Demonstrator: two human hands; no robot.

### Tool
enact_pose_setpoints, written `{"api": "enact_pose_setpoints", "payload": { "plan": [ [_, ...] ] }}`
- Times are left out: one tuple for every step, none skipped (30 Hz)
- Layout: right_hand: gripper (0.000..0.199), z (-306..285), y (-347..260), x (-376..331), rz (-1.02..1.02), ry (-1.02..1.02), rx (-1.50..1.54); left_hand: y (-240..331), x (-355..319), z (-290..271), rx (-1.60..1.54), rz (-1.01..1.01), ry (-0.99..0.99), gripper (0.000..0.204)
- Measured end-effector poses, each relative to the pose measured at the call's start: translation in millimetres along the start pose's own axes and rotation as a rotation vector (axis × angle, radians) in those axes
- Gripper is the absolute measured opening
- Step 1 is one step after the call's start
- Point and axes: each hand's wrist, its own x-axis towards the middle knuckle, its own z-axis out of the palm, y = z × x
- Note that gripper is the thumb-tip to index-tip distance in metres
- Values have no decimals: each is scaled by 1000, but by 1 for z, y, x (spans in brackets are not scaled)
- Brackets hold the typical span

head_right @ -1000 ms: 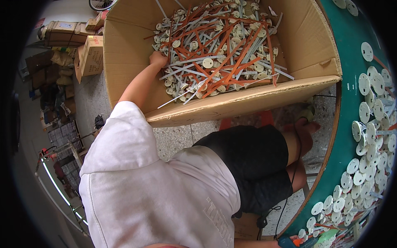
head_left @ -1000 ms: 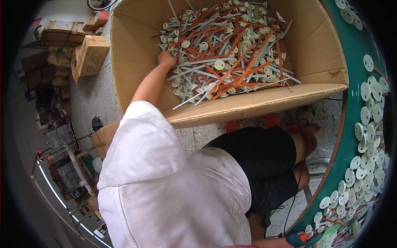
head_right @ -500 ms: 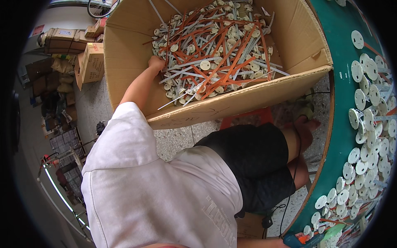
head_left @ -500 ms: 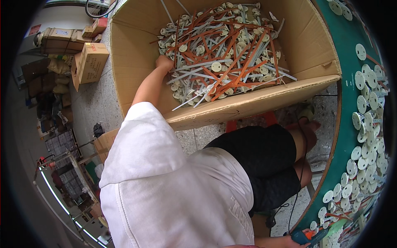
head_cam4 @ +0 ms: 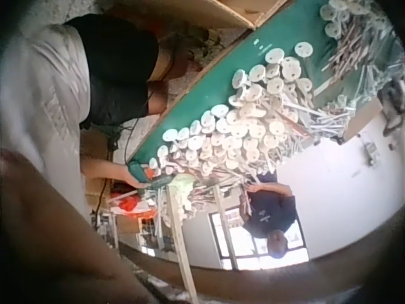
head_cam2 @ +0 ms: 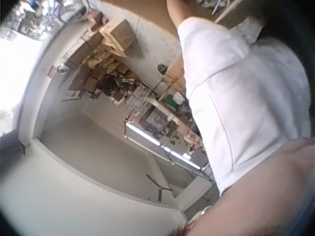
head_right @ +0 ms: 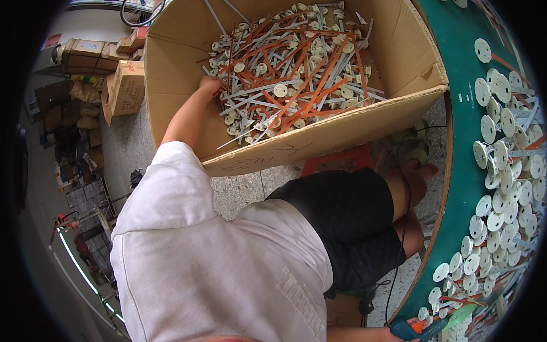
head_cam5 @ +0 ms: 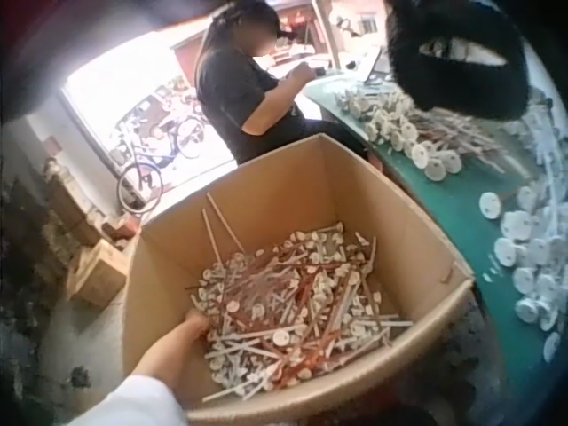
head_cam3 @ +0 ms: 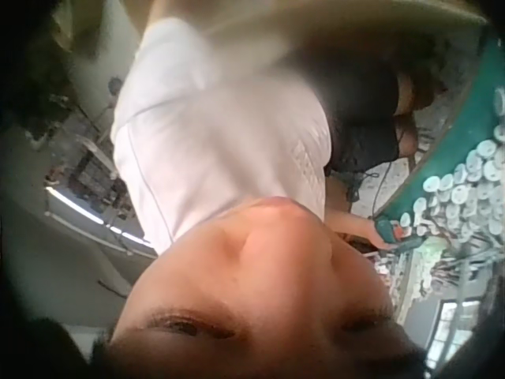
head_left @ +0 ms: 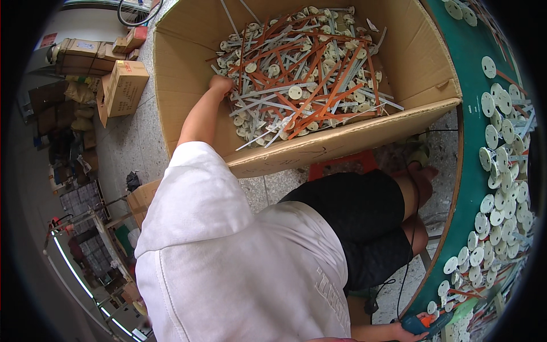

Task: Assembling small circular white parts onto sticks using a hot glue gun.

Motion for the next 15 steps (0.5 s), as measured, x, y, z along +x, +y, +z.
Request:
{"api": "enact_pose_setpoints", "payload": {
  "plan": [
    [28,-2,1,1,5,3,9,1,-1,-2,-104,4,7,10],
    [28,-4,3,1,12,5,18,4,-1,-3,-105,5,8,10],
    [28,-5,4,1,18,7,27,7,-1,-5,-116,20,-7,10],
    [29,-6,5,1,24,10,37,10,-1,-5,-127,34,-22,11],
    [29,-7,7,2,31,10,46,9,0,-4,-128,34,-20,11],
    [30,-8,8,2,37,11,55,6,2,-2,-140,28,0,9],
    [30,-9,10,3,44,11,65,5,3,-2,-151,22,20,8],
    [30,-11,11,3,49,13,72,6,2,-1,-152,22,19,8],
    [31,-12,12,3,54,15,79,8,0,-1,-173,29,33,7],
    [31,-14,13,4,60,16,87,10,-1,-2,-193,36,48,6],
    [32,-14,14,4,66,15,96,12,-1,-5,-194,33,50,6],
    [32,-14,16,5,72,13,106,14,1,-8,-200,41,60,6],
    [32,-14,17,5,79,10,116,16,1,-10,-206,48,71,6],
    [33,-15,18,5,84,13,124,20,-2,-9,-207,49,71,6],
    [33,-16,19,5,90,16,132,24,-6,-6,-199,70,97,6]
  ]
}}
